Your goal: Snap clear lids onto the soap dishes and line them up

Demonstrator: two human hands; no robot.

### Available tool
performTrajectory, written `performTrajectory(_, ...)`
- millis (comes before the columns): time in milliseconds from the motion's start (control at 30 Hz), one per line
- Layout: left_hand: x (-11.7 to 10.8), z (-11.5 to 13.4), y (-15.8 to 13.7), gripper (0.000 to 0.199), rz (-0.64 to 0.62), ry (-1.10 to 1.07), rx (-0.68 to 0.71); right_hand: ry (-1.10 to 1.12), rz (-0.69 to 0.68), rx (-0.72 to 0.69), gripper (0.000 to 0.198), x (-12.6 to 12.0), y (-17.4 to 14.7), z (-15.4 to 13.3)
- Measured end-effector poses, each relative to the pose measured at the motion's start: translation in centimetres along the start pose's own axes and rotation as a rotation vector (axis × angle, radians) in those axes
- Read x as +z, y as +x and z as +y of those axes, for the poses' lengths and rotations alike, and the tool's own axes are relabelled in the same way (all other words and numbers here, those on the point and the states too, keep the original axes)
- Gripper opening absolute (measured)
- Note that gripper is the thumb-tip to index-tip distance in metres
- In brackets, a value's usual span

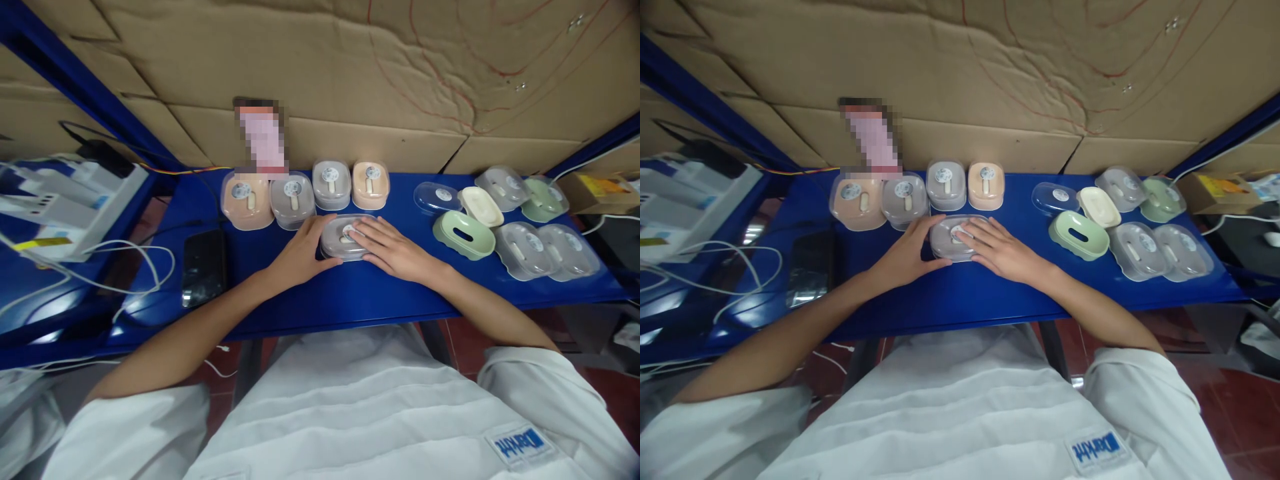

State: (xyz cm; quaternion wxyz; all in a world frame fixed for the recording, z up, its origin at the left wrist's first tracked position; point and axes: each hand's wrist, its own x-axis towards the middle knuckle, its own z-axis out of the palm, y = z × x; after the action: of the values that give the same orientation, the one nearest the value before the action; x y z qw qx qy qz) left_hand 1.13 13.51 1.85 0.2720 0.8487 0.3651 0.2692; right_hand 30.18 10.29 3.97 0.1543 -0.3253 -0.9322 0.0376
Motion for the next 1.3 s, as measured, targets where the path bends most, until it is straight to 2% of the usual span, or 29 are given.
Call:
performTrajectory(200,-0.2,0.0,0.1,0.093,-0.044,0.051,0.001,-0.026,-0.015,0.002,0.069,-0.2,0.3,-0.2)
performTrajectory(433,0.0,-0.4,0.2,0.097,-0.061,0.060,-0.001,0.012,0.002,-0.011,0.064,-0.3,0.0,1.1)
performTrajectory(600,0.0,-0.3,0.1,0.095,-0.049,0.054,0.017,-0.098,-0.002,-0.065,0.064,-0.2,-0.3,0.9)
performTrajectory(933,-0.5,-0.4,0.3,0.095,-0.047,-0.009,0.034,-0.255,0.001,-0.021,0.060,0.3,-0.2,-0.8)
performTrajectory(1300,-0.5,0.1,0.2,0.092,-0.055,-0.062,0.019,-0.121,-0.047,-0.049,0.068,-1.2,-0.2,0.1)
